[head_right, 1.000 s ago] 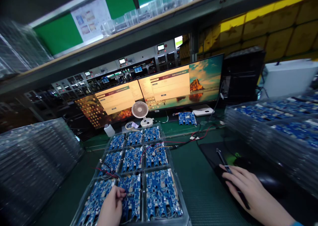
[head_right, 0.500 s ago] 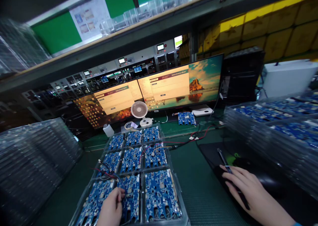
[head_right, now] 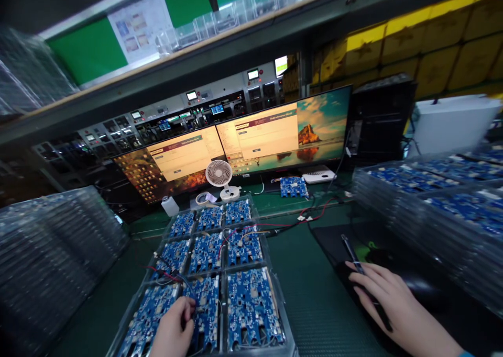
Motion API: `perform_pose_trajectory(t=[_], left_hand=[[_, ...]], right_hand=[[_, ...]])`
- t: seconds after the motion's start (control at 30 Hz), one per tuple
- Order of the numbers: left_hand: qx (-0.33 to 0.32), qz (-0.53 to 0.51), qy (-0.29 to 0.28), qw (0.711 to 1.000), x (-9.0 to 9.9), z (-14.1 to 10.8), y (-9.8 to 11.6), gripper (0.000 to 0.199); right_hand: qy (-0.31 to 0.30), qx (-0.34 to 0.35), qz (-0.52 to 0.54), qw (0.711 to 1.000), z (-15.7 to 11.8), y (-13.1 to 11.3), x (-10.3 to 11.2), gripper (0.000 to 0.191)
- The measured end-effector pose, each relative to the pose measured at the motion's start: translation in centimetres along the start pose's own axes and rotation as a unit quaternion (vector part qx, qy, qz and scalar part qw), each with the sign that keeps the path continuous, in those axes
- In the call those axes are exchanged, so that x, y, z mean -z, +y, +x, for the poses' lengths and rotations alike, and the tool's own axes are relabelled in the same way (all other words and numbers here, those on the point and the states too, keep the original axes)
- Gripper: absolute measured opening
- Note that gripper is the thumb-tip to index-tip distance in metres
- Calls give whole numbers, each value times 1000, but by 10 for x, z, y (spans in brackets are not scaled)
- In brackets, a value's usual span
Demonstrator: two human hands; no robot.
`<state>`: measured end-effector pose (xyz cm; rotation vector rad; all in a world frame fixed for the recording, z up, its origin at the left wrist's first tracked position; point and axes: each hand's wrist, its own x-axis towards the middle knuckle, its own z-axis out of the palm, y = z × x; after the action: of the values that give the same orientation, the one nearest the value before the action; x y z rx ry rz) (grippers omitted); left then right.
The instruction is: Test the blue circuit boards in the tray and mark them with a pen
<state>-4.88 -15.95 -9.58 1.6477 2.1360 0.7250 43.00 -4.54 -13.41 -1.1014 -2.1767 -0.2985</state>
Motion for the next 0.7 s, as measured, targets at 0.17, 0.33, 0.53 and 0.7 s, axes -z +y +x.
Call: perform_pose_trajectory(t=[0.17,0.33,0.53,0.7], left_hand=[[-4,3,2,1000,1,-2,2,19],[10,21,1,1000,5,-3,8,18],[17,27,18,999,4,-5,12,20],[-12,35,60,998,-4,-5,3,22]], right_hand=[[6,6,-1,1000,1,0,0,23],[17,-7,11,1000,2,-2,0,25],[60,-88,22,994,-5,21,6,31],[33,-194,5,980,-9,62,29,30]])
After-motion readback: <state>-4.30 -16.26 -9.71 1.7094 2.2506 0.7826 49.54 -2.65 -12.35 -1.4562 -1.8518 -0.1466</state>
